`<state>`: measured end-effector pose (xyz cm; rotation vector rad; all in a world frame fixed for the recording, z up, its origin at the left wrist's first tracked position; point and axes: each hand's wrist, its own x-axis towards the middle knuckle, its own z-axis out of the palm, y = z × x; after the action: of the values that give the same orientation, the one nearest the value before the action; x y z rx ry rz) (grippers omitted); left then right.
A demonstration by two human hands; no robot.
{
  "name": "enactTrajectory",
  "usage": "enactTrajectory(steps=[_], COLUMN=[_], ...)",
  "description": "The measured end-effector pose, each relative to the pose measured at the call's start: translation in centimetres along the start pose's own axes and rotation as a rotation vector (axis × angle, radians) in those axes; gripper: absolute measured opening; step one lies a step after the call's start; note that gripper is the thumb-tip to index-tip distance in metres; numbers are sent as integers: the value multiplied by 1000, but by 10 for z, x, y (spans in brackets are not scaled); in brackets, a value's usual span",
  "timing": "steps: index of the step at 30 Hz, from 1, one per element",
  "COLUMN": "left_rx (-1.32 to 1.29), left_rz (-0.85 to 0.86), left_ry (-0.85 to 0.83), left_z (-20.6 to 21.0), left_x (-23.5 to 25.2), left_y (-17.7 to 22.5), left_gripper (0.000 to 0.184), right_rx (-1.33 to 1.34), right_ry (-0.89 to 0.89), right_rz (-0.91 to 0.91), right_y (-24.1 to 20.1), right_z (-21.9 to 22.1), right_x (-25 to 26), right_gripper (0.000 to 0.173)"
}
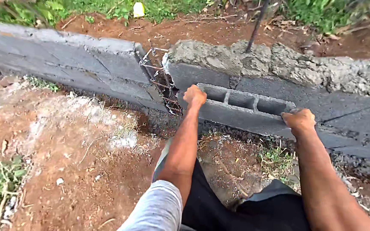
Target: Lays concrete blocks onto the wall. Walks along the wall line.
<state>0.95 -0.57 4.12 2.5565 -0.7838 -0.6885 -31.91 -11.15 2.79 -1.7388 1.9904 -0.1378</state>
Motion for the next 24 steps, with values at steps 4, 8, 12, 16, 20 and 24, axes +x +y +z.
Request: enactTrajectory(steps=[4,8,12,16,20,24], left_rx=[23,81,49,34,34,111], left_rz=[32,98,62,60,31,1], left_ry=[8,26,51,78,56,18], left_z=[1,11,2,-13,-32,-57], left_x=[7,10,9,2,-13,-20], left_y=[-12,-13,-10,-6,6,28], left_gripper=[41,48,44,41,41,39], right_rx=[34,78,38,27,28,16], right_ry=[-17,1,-22,-21,-65,-141], right_rz=[0,59,62,63,74,108], right_y=[-12,-6,-14,-22,-34,-44], right_z=[-1,-13,-25,-44,-71,-98], right_x=[-16,-20,-19,-26,-36,-34], right_gripper=[41,43,35,32,31,32])
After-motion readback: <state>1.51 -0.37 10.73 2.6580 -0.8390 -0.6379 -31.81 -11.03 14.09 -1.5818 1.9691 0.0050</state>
